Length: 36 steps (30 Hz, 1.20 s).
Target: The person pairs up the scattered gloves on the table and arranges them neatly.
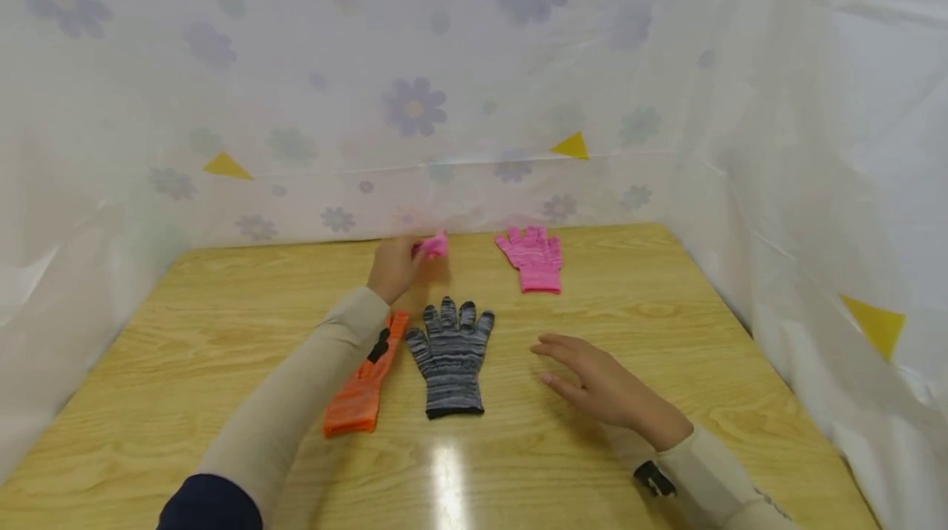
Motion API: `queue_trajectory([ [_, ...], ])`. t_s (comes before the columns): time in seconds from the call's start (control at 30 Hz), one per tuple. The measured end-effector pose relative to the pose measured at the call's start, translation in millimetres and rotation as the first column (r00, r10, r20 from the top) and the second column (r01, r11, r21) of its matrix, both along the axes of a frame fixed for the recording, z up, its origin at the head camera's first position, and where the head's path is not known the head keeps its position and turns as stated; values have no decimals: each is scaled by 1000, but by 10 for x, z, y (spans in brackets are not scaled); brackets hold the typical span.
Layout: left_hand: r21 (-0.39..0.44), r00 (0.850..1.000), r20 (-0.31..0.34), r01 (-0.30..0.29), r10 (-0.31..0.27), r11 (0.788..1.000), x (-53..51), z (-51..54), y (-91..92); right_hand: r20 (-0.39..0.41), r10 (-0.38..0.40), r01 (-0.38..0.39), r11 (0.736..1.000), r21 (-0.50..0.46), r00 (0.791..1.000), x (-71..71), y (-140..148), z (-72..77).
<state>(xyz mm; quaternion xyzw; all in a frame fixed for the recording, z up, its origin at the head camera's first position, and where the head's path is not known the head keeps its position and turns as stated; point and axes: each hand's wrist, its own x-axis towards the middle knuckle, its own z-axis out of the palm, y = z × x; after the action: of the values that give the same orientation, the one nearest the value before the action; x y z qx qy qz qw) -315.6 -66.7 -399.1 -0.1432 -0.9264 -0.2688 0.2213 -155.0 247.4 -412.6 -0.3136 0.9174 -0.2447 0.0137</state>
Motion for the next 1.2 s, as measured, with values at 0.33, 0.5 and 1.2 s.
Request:
queue_trajectory([
  [0.33, 34, 998, 44, 32, -34, 999, 129, 245, 47, -22, -2, 2, 1000, 1, 1000, -8, 45, -11],
  [0.5, 36, 998, -2, 65, -65, 997, 188, 297, 54, -29, -21, 21, 1000, -14, 999, -6, 85, -3],
  [1.2, -66, 930, -102, 348, -353, 935, 661, 483, 554, -65, -115, 111, 992, -62, 991, 53, 364, 86],
])
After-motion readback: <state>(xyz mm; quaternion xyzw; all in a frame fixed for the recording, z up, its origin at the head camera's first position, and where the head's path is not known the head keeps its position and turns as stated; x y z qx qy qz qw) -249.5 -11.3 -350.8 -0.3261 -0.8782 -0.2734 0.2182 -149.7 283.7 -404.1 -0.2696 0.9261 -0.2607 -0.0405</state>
